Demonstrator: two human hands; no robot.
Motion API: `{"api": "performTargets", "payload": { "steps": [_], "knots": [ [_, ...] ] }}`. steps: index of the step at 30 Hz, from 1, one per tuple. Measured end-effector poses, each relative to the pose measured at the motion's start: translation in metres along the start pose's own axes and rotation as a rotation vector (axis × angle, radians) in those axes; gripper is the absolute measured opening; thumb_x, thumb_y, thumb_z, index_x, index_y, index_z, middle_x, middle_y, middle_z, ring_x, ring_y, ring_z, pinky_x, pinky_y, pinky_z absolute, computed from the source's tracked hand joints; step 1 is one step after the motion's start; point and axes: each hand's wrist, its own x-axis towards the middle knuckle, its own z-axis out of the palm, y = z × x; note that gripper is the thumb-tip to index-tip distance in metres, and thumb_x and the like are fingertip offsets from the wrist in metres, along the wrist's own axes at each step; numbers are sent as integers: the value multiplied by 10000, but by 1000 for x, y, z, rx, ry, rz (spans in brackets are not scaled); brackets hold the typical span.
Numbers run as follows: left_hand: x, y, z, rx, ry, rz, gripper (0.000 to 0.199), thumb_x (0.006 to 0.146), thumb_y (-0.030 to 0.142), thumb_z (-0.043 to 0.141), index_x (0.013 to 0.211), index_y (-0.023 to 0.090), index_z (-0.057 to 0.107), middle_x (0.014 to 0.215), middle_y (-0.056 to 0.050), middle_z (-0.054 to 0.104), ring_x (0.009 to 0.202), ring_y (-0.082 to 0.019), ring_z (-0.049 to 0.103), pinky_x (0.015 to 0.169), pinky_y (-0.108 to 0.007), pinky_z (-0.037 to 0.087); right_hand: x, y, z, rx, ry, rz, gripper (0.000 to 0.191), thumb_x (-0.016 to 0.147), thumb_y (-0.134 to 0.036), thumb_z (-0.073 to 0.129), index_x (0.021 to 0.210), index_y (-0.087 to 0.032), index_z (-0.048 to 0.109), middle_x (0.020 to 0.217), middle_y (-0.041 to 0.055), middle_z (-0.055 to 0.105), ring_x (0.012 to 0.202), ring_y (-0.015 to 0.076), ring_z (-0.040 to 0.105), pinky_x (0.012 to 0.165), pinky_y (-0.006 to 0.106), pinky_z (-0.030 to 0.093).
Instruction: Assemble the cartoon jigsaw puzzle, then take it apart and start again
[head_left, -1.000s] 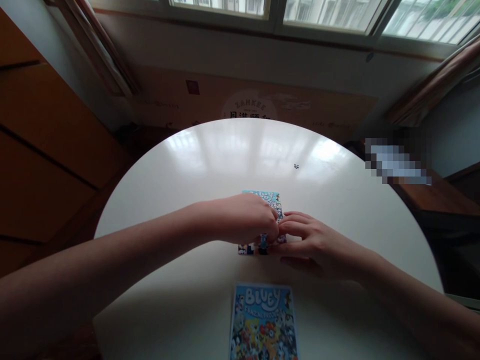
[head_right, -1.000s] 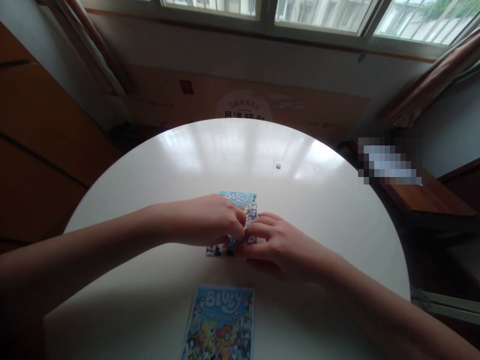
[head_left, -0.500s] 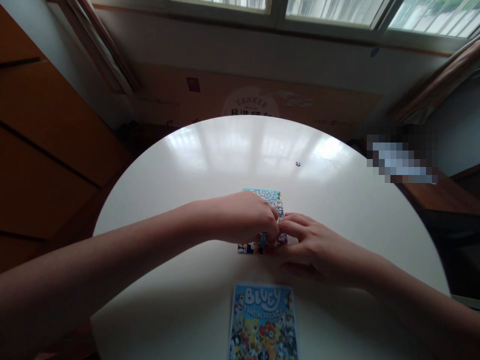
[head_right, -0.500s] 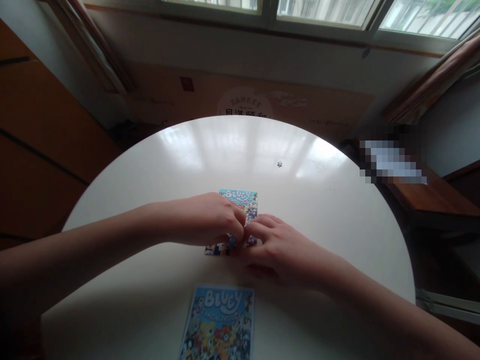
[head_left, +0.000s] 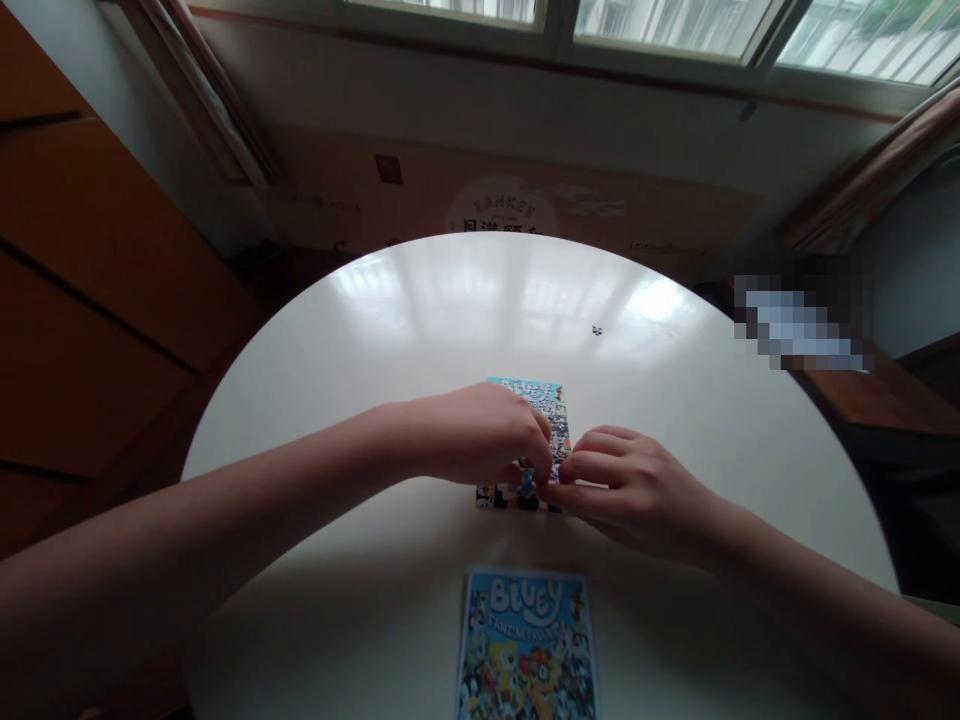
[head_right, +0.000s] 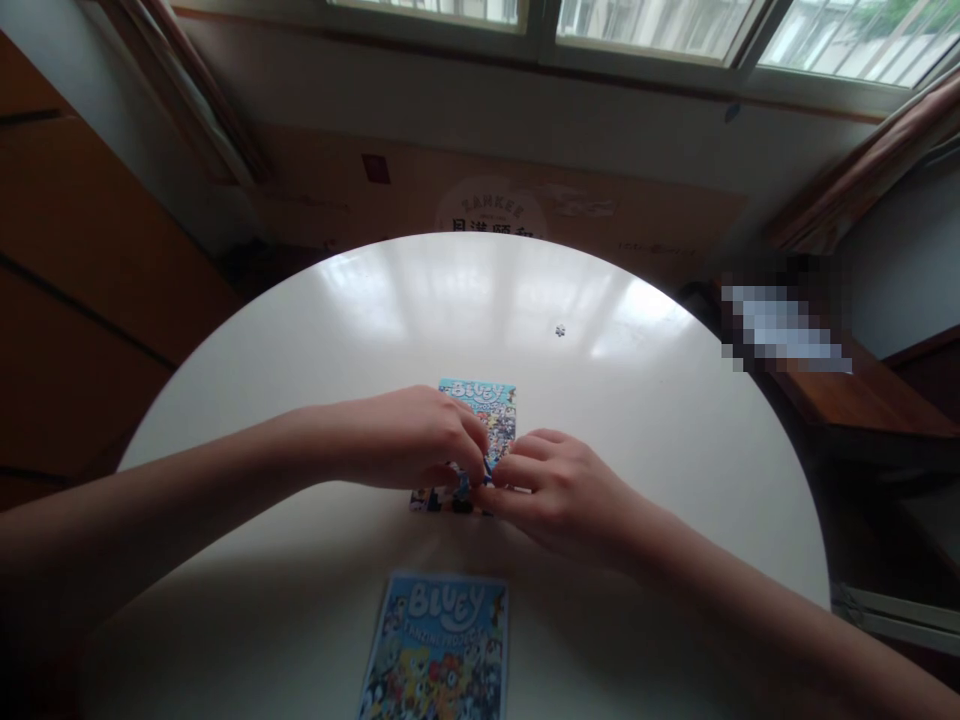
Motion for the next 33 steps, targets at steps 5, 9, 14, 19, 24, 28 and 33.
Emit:
{"api": "performTargets", "payload": {
  "steps": [5, 9, 14, 19, 24, 28, 33],
  "knots": [
    [0, -2, 1, -4, 17, -3, 214, 774, 104, 754, 893, 282, 764, 1001, 36, 757, 888, -151, 676, 658, -257, 433, 10, -7, -1, -167, 22, -81, 129, 962, -140, 561, 911, -182, 672, 738, -18, 607, 660, 110, 472, 569, 284, 299],
    [1, -3, 3, -9, 48, -1, 220, 749, 85, 750, 841, 285, 761, 960, 53, 755, 849, -137, 674, 614, -262, 408, 13, -12, -4, -239, 19, -103, 129, 934, -101, 583, 841, -156, 653, 709, -12, 580, 625, 111, 440, 541, 303, 243],
    [0, -5, 6, -42, 78, -28, 277, 721, 76, 757, 904, 284, 757, 946, 44, 758, 849, -147, 669, 624, -257, 408, 12, -14, -3, -269, 6, -111, 129, 942, -88, 559, 874, -151, 648, 722, -6, 585, 625, 109, 445, 540, 304, 253],
    [-6, -2, 6, -70, 108, -79, 167, 745, 107, 747, 872, 215, 738, 886, -3, 735, 781, -146, 645, 624, -242, 428, 11, -15, 2, -278, 25, -88, 116, 944, -100, 568, 862, -150, 633, 686, -9, 545, 615, 117, 423, 531, 313, 226],
    [-15, 0, 8, -111, 137, -74, 212, 788, 28, 658, 845, 202, 765, 995, -37, 743, 842, -151, 672, 738, -247, 497, 11, -14, 3, -282, 29, -86, 81, 949, -111, 574, 891, -149, 615, 674, -15, 528, 608, 112, 423, 542, 307, 225],
    [-16, 1, 9, -97, 145, -46, 284, 797, -20, 596, 815, 204, 769, 961, -38, 754, 861, -162, 678, 804, -272, 517, 10, -13, 4, -268, 33, -75, 56, 952, -128, 578, 928, -158, 620, 685, -14, 553, 622, 115, 441, 558, 304, 241],
    [-16, 0, 10, -94, 145, -37, 284, 803, -12, 600, 834, 210, 775, 998, -40, 760, 894, -173, 683, 838, -281, 524, 7, -10, 5, -218, 14, -49, 98, 970, -151, 547, 967, -163, 644, 707, -2, 581, 644, 134, 453, 567, 315, 248]
  ]
}}
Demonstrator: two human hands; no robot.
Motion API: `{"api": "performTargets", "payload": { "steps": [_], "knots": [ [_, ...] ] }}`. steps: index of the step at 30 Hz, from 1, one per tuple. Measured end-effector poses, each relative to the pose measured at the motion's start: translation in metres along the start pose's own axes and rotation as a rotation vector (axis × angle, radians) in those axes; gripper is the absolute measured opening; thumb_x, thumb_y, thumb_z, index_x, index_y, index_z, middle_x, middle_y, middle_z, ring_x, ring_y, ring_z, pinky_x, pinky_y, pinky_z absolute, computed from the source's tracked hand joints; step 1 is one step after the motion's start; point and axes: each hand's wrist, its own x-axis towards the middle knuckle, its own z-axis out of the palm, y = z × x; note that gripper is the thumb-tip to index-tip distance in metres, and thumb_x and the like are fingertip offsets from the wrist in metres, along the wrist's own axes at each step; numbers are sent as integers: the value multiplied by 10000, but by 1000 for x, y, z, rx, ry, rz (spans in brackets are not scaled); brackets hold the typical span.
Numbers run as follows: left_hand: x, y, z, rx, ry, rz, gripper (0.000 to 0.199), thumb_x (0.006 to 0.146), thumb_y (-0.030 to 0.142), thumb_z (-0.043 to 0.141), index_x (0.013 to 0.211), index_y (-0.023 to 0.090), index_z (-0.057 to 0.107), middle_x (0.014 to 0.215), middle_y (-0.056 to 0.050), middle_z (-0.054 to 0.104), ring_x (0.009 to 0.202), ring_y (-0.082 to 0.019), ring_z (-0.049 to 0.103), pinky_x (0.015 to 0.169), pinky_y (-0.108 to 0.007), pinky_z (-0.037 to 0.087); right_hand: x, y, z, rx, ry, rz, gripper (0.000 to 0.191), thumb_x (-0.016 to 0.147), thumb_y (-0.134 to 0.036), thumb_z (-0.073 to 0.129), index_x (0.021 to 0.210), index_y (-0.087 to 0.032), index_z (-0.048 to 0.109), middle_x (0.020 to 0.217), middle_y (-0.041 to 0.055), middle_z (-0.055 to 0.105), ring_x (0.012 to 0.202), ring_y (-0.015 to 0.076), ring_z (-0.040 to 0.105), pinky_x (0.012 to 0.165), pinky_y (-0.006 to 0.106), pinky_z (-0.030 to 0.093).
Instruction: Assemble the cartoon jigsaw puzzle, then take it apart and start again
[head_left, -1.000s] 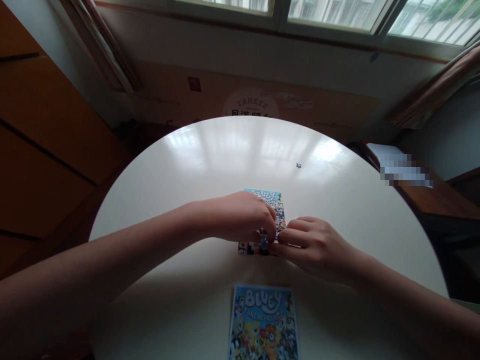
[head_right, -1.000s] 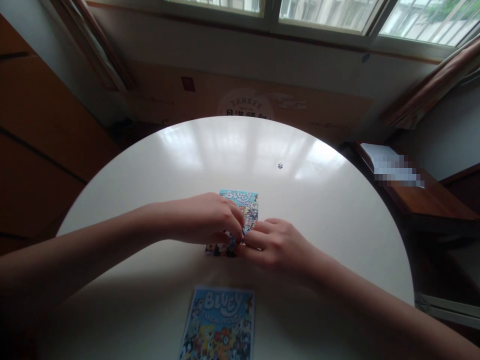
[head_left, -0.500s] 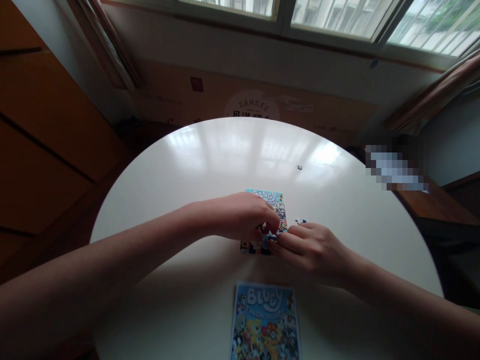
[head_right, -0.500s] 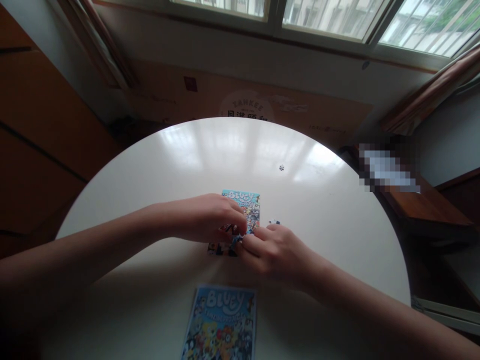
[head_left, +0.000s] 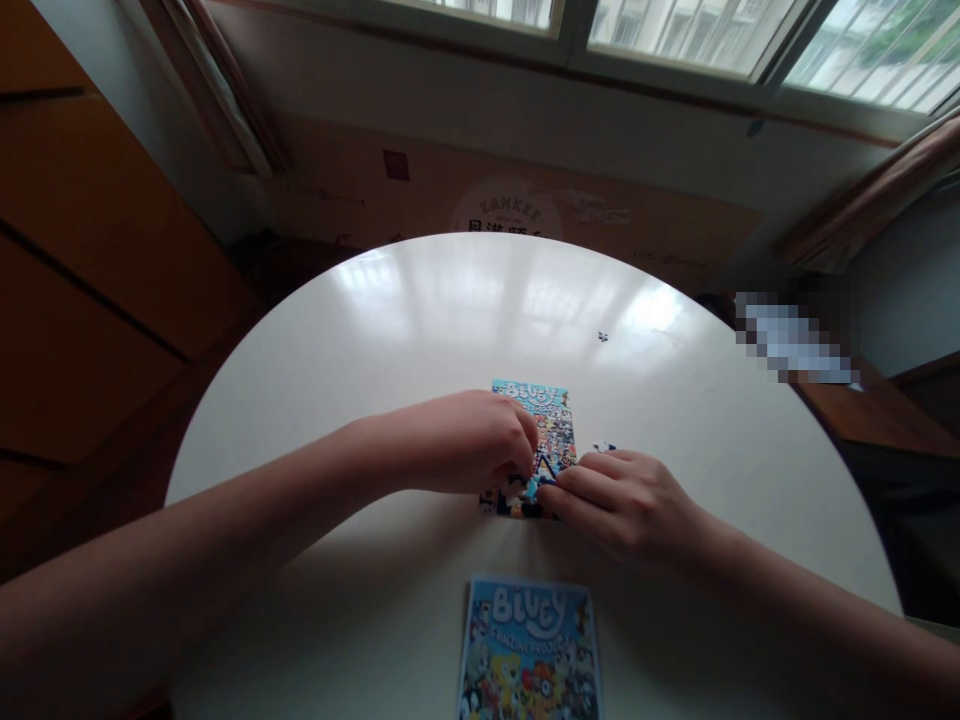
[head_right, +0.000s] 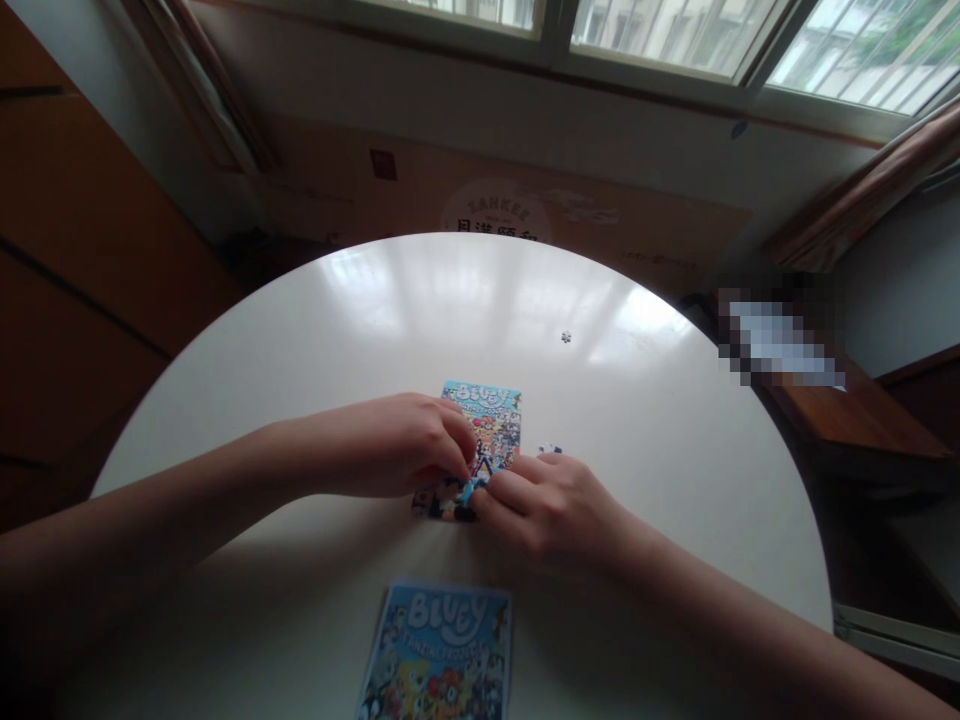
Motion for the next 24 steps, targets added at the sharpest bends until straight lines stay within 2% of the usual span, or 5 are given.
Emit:
{"api": "performTargets", "payload": {
  "steps": [10, 17, 24],
  "knots": [
    [-2, -4, 3, -28, 19, -3, 273, 799, 2, 599, 819, 210, 774, 978, -35, 761, 895, -172, 686, 877, -285, 522, 1, -2, 1, 74, -9, 64, 113, 962, -166, 564, 955, -158, 677, 708, 3, 598, 628, 138, 447, 570, 318, 254],
    [-3, -5, 4, -30, 37, -16, 237, 800, 26, 632, 817, 219, 768, 982, -21, 762, 897, -168, 689, 861, -275, 526, 3, -6, 3, 136, 42, 141, 91, 939, -164, 596, 953, -155, 686, 758, 18, 646, 670, 139, 501, 588, 298, 293],
    [-2, -7, 4, -32, 23, -26, 275, 799, 19, 633, 894, 228, 784, 1052, -24, 763, 948, -174, 695, 865, -263, 528, 0, -9, 4, 132, 76, 138, 109, 948, -148, 582, 960, -134, 690, 752, 30, 648, 695, 139, 539, 601, 282, 338]
  ]
}}
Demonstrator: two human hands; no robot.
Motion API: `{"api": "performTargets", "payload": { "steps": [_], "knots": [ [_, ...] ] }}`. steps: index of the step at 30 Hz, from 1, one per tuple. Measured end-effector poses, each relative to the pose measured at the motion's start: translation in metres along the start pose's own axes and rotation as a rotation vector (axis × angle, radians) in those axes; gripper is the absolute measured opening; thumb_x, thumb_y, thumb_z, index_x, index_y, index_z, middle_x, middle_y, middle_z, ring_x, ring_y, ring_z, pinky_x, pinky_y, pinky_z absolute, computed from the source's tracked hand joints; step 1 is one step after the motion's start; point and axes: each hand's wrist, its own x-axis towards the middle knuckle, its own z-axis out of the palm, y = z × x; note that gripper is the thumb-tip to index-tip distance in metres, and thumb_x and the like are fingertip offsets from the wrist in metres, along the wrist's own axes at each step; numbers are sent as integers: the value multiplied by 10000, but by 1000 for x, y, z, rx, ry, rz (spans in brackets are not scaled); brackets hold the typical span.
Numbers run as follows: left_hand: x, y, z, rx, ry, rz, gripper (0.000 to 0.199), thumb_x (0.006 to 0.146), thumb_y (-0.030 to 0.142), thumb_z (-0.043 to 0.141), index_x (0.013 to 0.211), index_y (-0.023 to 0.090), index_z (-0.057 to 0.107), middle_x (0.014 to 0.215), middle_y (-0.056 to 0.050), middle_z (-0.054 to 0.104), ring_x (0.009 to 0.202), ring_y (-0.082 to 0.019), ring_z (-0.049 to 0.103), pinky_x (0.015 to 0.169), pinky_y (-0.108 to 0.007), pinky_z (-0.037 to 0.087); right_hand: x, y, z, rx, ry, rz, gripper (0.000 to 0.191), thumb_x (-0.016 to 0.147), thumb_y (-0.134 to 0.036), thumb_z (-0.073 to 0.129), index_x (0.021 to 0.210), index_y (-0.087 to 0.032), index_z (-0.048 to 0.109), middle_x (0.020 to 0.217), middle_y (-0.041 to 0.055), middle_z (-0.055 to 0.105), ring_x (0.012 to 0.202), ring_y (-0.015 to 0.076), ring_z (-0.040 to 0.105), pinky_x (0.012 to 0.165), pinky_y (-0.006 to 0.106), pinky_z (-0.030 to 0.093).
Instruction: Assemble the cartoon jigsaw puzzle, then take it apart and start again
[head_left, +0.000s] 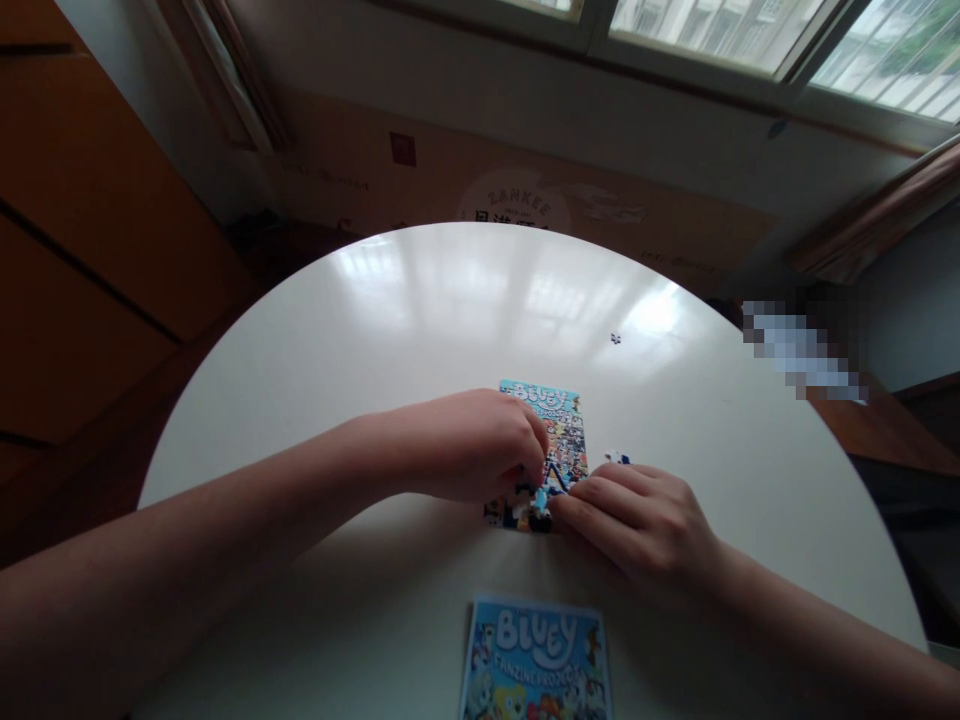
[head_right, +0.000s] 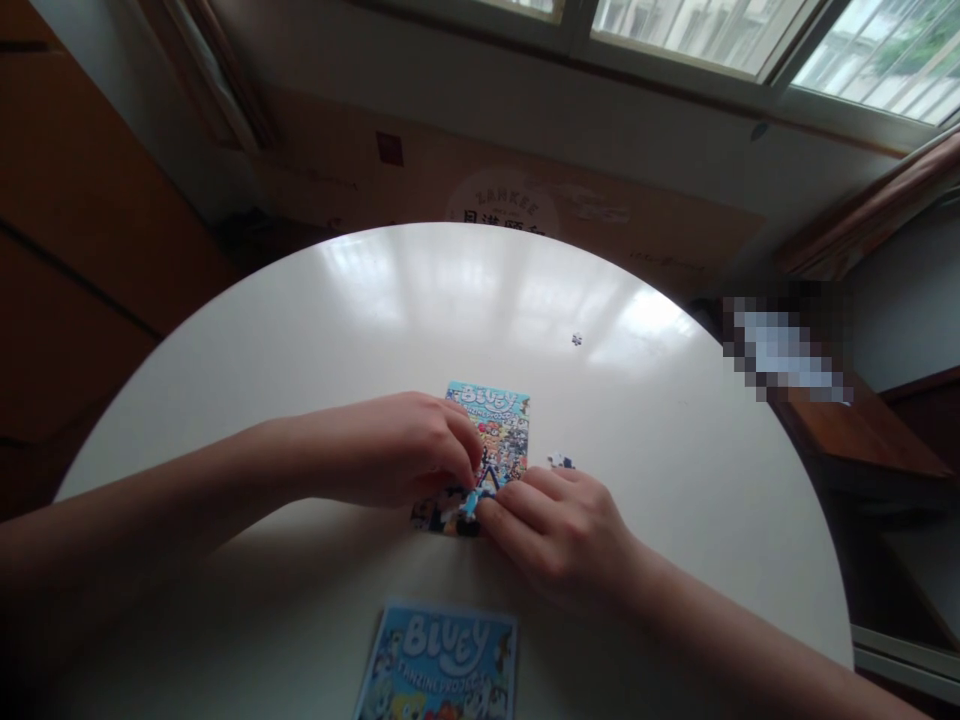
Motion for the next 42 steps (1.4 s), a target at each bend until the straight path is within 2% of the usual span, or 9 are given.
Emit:
{"api": "performTargets", "payload": {
  "steps": [10, 14, 20, 23, 26, 42],
  "knots": [
    [0, -1, 1, -2, 0, -2, 292, 803, 30, 633, 901, 252, 794, 1059, -4, 763, 955, -180, 690, 866, -253, 513, 0, 0, -1, 9, -8, 4, 80, 933, -154, 608, 971, -137, 677, 772, 31, 655, 688, 141, 535, 586, 280, 330],
    [0, 0, 0, 3, -3, -11, 284, 793, 26, 646, 880, 252, 793, 1024, 1, 766, 925, -173, 688, 856, -254, 507, 1, -1, -1, 14, -31, 30, 121, 930, -177, 610, 1032, -155, 671, 807, 28, 664, 683, 137, 520, 579, 275, 331],
    [1, -2, 1, -12, 8, 12, 228, 789, 43, 664, 815, 234, 786, 984, -8, 765, 892, -168, 685, 819, -250, 515, 8, -3, -1, -10, 2, -68, 188, 942, -135, 572, 1097, -140, 679, 829, 48, 678, 713, 148, 537, 590, 277, 359],
    [1, -3, 3, -17, 23, 27, 235, 784, 35, 663, 809, 233, 787, 993, -10, 765, 888, -165, 687, 809, -247, 517, 11, -3, -2, -46, 19, -111, 172, 918, -115, 615, 1067, -150, 695, 831, 37, 687, 680, 138, 515, 563, 275, 327],
    [0, -4, 3, -9, 34, 31, 241, 773, 28, 667, 804, 235, 785, 993, -9, 766, 885, -166, 689, 798, -249, 517, 13, -3, -3, -52, 14, -122, 137, 902, -115, 651, 1026, -137, 704, 837, 38, 697, 700, 144, 531, 572, 282, 348],
    [1, -4, 2, -43, 28, 15, 309, 755, 0, 657, 855, 257, 797, 994, 8, 769, 889, -155, 687, 794, -239, 513, 11, -2, -4, -43, 31, -162, 121, 949, -121, 589, 998, -110, 699, 822, 55, 697, 758, 147, 588, 594, 277, 408]
  ]
}}
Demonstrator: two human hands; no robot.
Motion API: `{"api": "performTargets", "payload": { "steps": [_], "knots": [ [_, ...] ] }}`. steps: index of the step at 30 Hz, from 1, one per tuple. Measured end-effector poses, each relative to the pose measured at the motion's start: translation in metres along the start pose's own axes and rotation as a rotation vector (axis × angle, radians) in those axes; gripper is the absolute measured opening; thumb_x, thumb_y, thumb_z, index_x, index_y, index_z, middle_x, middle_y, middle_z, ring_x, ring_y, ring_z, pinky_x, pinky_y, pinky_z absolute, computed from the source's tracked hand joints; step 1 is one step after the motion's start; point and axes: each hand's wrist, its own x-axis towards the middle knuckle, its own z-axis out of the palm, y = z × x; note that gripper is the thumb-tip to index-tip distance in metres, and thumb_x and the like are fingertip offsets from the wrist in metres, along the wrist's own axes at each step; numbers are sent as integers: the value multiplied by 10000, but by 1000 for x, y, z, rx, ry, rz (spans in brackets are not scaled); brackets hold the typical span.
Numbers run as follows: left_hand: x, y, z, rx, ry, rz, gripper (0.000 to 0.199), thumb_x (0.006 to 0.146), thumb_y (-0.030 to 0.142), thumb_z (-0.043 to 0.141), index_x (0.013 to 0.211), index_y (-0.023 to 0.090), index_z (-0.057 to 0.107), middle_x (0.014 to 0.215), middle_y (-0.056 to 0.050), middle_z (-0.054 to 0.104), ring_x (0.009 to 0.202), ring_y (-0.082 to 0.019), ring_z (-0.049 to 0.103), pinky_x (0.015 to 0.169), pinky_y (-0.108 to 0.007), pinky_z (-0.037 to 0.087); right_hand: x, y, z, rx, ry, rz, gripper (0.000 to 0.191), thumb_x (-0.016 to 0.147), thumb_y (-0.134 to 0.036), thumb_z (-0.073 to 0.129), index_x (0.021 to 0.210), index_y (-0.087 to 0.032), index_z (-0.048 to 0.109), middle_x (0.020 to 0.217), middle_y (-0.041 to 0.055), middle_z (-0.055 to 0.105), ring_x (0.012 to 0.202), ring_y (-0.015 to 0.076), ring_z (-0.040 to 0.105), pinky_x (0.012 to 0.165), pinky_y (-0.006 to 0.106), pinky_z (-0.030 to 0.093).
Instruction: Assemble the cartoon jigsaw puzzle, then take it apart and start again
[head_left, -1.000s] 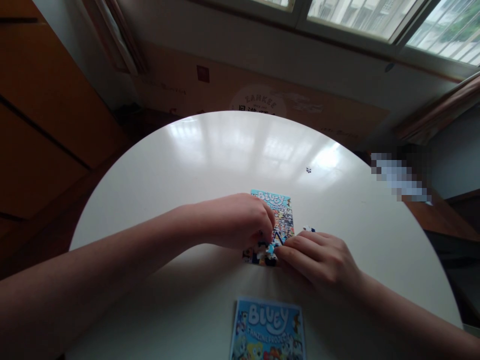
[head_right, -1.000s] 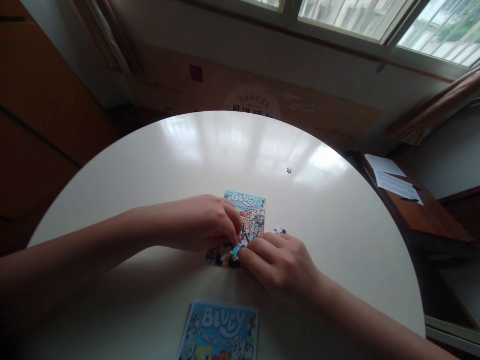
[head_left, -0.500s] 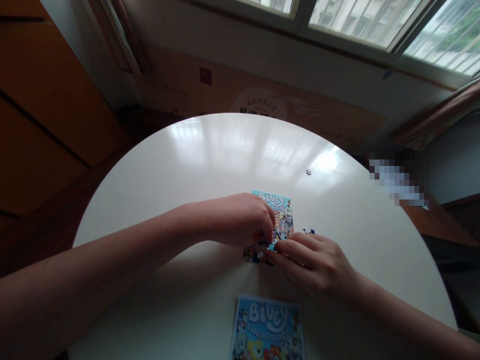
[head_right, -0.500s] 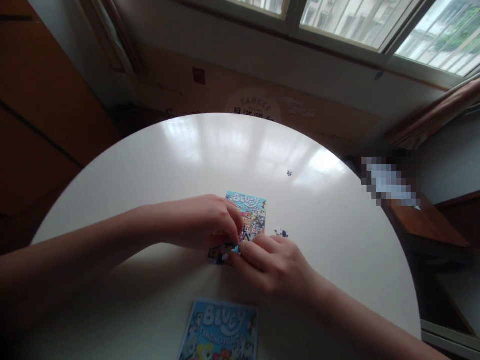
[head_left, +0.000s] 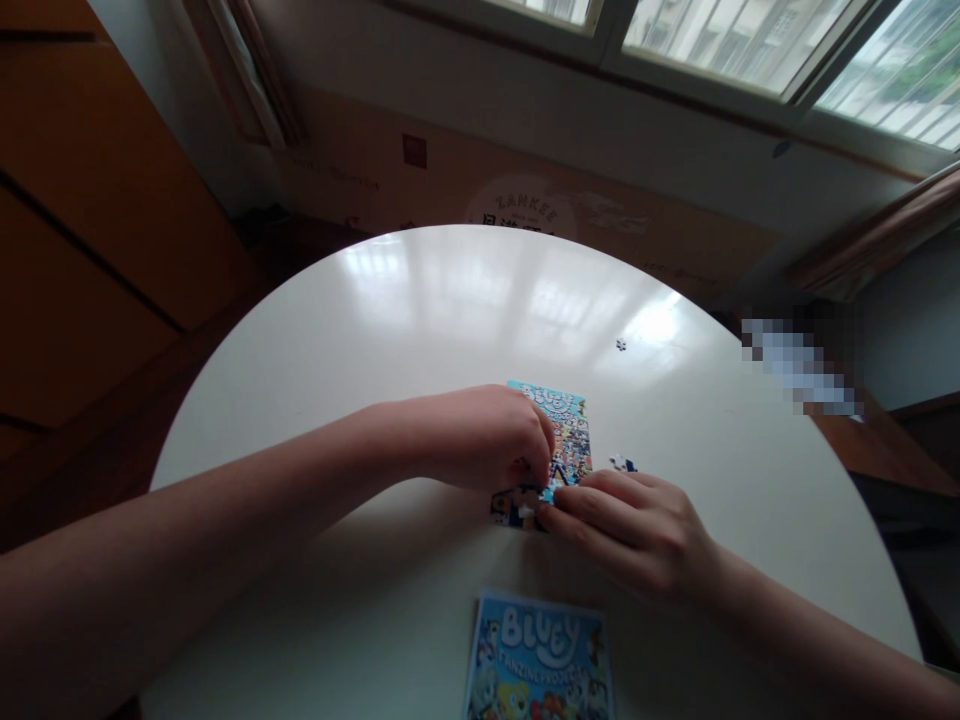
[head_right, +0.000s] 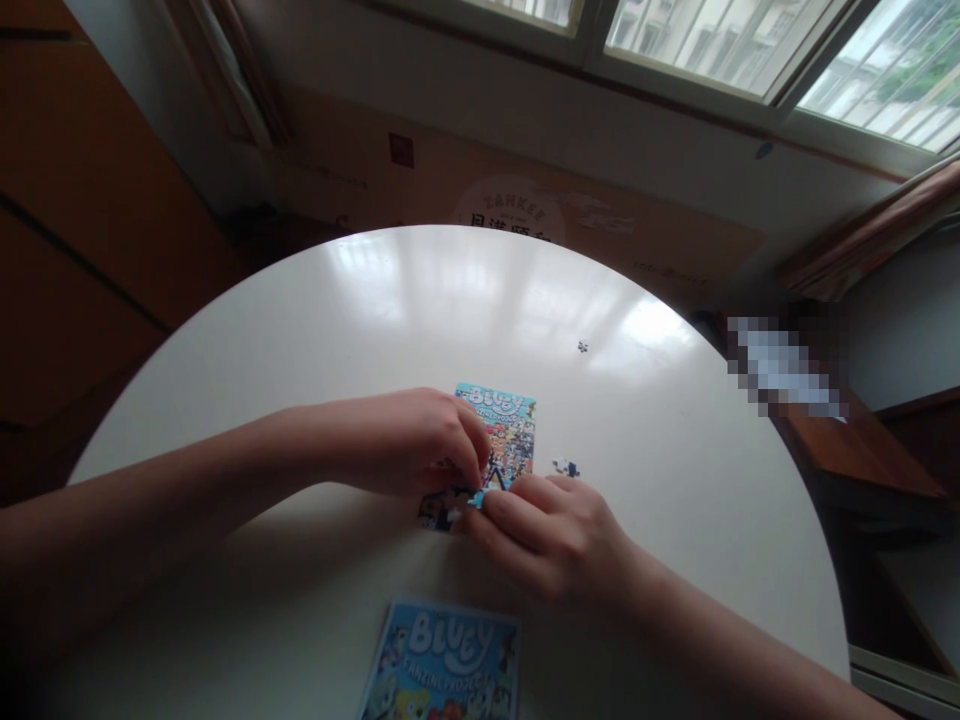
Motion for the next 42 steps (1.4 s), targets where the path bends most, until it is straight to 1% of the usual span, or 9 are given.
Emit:
{"api": "performTargets", "payload": {
  "steps": [7, 10, 13, 16, 21, 26, 31, 36, 42],
  "knots": [
    [-1, 0, 0, 6, 2, 16, 275, 778, 28, 667, 849, 260, 797, 994, 1, 769, 891, -161, 690, 798, -253, 517, -2, 0, 1, 1, 35, 22, 132, 944, -110, 574, 1018, -102, 683, 846, 61, 711, 743, 144, 610, 603, 280, 452],
    [0, 1, 0, 7, -2, 9, 240, 782, 51, 690, 835, 260, 793, 987, 4, 770, 880, -160, 691, 791, -256, 512, -5, 0, 5, 62, 38, 89, 168, 921, -111, 605, 1067, -113, 687, 865, 54, 713, 728, 132, 614, 591, 262, 449],
    [0, 1, -1, 10, -14, 0, 209, 791, 70, 702, 822, 256, 792, 982, 2, 771, 882, -160, 690, 781, -248, 506, -9, 1, 9, 133, 66, 172, 152, 919, -127, 614, 1046, -140, 696, 902, 49, 719, 744, 123, 628, 623, 248, 474],
    [1, 0, -1, -4, -20, 18, 196, 807, 80, 698, 817, 252, 790, 974, 4, 771, 879, -153, 689, 781, -236, 504, -10, 2, 11, 168, 80, 201, 142, 928, -139, 607, 1036, -149, 698, 917, 50, 725, 761, 119, 645, 657, 245, 499],
    [0, -2, 2, -18, 7, 9, 156, 796, 103, 726, 829, 243, 784, 988, 5, 770, 872, -153, 692, 788, -239, 507, -9, 3, 8, 147, 71, 133, 160, 930, -132, 595, 1052, -140, 698, 902, 46, 730, 767, 113, 662, 644, 239, 502],
    [0, -2, 3, -20, 32, -7, 199, 797, 67, 698, 840, 245, 778, 991, 4, 769, 873, -152, 693, 804, -252, 509, -7, 4, 4, 93, 45, 42, 180, 926, -101, 571, 1058, -103, 694, 921, 60, 729, 799, 133, 675, 639, 264, 517],
    [-1, -1, 2, 13, 32, 0, 285, 793, 71, 714, 975, 278, 787, 1016, -1, 761, 917, -165, 684, 804, -263, 509, -4, 4, 2, 63, 56, 1, 147, 926, -102, 581, 1007, -86, 703, 908, 74, 725, 794, 152, 669, 622, 284, 522],
    [-1, -1, 3, 33, 39, -1, 290, 798, 75, 717, 974, 293, 793, 1006, 6, 759, 908, -158, 682, 790, -260, 506, -2, 4, -2, 36, 26, -35, 159, 931, -103, 569, 1003, -101, 712, 930, 77, 729, 834, 152, 672, 659, 282, 550],
    [0, -1, 3, 41, 20, -7, 260, 822, 92, 696, 979, 273, 796, 1031, -3, 760, 919, -164, 683, 798, -267, 504, 0, 4, -3, 20, 42, -54, 184, 958, -111, 531, 955, -100, 715, 936, 73, 742, 803, 144, 670, 643, 284, 562]
  ]
}}
